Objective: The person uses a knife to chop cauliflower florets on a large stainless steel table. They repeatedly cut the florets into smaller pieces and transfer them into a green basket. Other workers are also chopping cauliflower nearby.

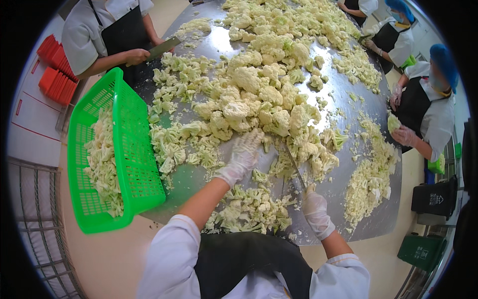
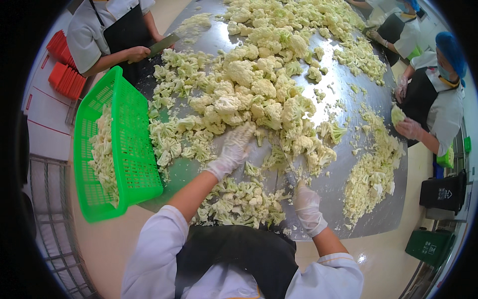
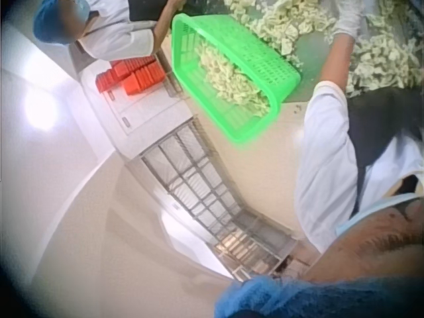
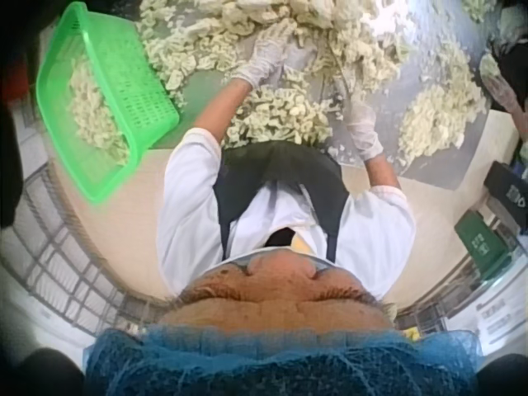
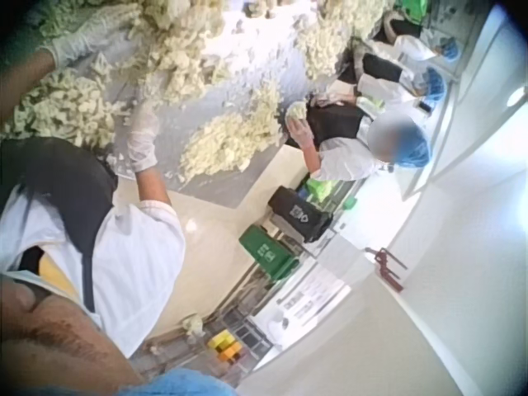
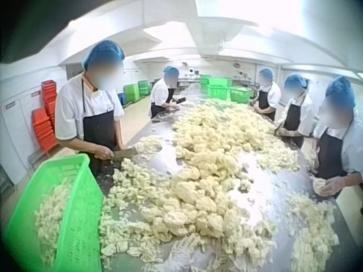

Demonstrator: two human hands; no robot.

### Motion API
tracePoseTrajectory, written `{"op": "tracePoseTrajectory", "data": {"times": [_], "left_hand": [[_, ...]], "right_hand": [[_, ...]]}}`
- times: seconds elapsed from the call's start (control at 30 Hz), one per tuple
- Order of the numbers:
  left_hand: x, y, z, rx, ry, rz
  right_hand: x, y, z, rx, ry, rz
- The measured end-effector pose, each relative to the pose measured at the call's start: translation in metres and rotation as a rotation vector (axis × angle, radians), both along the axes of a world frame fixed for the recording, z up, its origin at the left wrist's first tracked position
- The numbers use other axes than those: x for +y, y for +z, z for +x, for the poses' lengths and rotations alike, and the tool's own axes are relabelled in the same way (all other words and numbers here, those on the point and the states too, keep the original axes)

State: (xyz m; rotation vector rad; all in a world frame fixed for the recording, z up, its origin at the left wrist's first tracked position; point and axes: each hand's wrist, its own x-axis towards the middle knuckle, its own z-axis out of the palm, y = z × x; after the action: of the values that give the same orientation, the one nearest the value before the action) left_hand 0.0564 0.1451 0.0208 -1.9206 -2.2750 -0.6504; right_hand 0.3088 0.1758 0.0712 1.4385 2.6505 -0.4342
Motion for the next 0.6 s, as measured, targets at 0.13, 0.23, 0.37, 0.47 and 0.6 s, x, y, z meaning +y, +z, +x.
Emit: {"op": "tracePoseTrajectory", "data": {"times": [0.13, 0.23, 0.37, 0.47, 0.6], "left_hand": [[-0.001, -0.003, 0.016, -0.196, -0.157, -0.308], [-0.033, 0.013, 0.022, -0.384, -0.33, -0.534], [-0.075, 0.026, 0.014, -0.707, -0.262, -0.134], [-0.09, 0.028, -0.008, -0.357, 0.083, 0.153], [-0.105, 0.029, -0.04, 0.004, 0.603, -0.039]], "right_hand": [[-0.009, 0.01, 0.01, -0.036, 0.01, -0.203], [-0.015, 0.021, 0.016, 0.059, 0.057, -0.299], [-0.007, 0.02, 0.005, 0.262, 0.069, -0.224], [0.014, 0.007, -0.018, 0.054, 0.14, -0.055], [0.014, -0.002, -0.034, -0.1, 0.327, -0.02]]}}
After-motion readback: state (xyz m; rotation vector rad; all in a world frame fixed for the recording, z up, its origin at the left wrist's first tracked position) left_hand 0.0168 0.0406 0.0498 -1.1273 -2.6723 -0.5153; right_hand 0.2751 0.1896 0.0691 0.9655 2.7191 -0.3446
